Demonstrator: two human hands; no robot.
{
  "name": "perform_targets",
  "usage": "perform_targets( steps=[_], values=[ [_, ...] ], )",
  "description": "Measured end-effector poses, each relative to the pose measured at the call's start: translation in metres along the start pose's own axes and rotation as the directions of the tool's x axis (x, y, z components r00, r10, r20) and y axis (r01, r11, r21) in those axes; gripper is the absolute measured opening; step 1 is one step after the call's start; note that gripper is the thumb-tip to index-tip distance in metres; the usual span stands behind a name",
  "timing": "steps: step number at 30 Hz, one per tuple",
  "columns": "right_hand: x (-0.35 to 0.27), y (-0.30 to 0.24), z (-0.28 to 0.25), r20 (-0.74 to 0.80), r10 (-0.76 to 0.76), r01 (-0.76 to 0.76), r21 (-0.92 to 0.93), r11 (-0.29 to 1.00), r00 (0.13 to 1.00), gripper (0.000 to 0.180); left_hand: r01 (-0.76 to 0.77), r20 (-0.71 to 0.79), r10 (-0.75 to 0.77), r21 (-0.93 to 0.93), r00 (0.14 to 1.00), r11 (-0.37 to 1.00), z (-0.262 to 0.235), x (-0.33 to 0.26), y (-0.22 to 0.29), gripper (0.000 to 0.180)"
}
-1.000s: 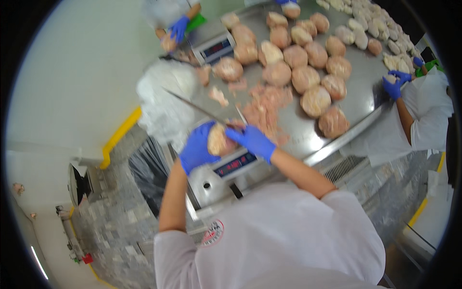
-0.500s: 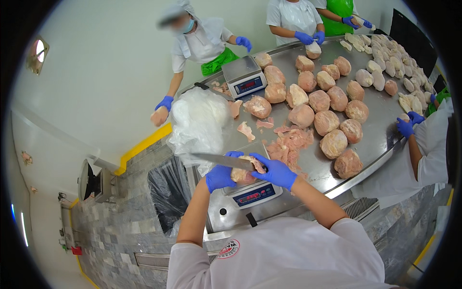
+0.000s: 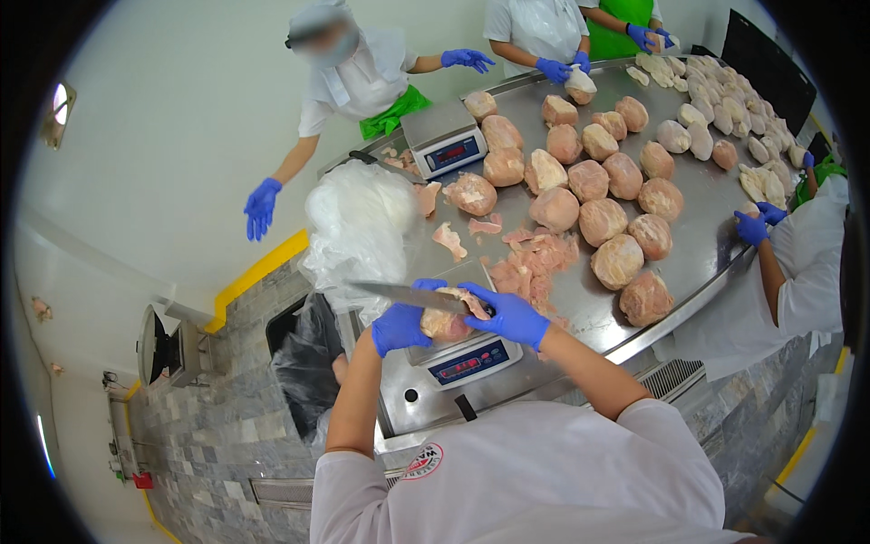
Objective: The person uses a knife to trim fat and skin from raw meat pieces placed on a digital scale. They repeatedly pick up a piece of meat, trim it, and place it back on the scale to check the weight, continuing this process for multiple items.
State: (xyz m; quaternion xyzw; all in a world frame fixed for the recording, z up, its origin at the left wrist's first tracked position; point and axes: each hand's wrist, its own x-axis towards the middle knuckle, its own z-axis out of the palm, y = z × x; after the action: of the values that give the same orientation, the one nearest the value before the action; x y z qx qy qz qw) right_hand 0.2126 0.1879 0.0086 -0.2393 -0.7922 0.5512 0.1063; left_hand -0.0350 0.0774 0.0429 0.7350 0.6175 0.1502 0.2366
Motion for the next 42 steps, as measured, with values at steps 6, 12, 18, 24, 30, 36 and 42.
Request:
perform_targets(
  steps=[6, 12, 18, 24, 30, 36, 42],
  values=[
    [0.01, -0.004, 0.014, -0.046, 0.153, -0.137, 0.252, 0.958, 0.987, 0.064, -0.103, -0.038, 0.104, 0.025, 0.994, 0.994, 0.0, -0.004, 0.016, 0.095],
    [0.006, 0.018, 0.004, 0.013, 0.233, -0.206, 0.516, 0.831, 0.972, 0.057, -0.081, -0.087, 0.079, -0.02, 0.993, 0.996, 0.0, -0.013, 0.019, 0.11],
    [-0.001, 0.047, -0.022, -0.134, 0.406, -0.276, 0.542, 0.793, 0.904, 0.053, 0.063, -0.189, -0.068, -0.033, 0.98, 0.997, 0.004, -0.028, 0.02, 0.118],
    [-0.035, 0.042, -0.031, -0.138, 0.277, -0.284, -0.037, 0.958, 0.951, 0.058, 0.159, -0.456, -0.251, -0.233, 0.854, 0.96, 0.005, -0.074, 0.037, 0.103],
    [-0.063, 0.013, -0.045, -0.19, 0.212, -0.268, -0.35, 0.898, 0.959, 0.063, 0.22, -0.494, -0.28, -0.177, 0.823, 0.959, 0.012, -0.041, 0.074, 0.093],
    [-0.089, -0.054, -0.047, -0.034, 0.056, -0.065, -0.579, 0.812, 0.998, 0.082, 0.472, -0.485, -0.506, -0.2, 0.713, 0.858, 0.05, 0.003, 0.079, 0.107],
    [-0.096, -0.084, -0.037, 0.028, 0.216, -0.134, -0.705, 0.696, 0.976, 0.085, 0.481, -0.499, -0.485, -0.146, 0.719, 0.864, 0.051, 0.005, 0.076, 0.105]
  ],
)
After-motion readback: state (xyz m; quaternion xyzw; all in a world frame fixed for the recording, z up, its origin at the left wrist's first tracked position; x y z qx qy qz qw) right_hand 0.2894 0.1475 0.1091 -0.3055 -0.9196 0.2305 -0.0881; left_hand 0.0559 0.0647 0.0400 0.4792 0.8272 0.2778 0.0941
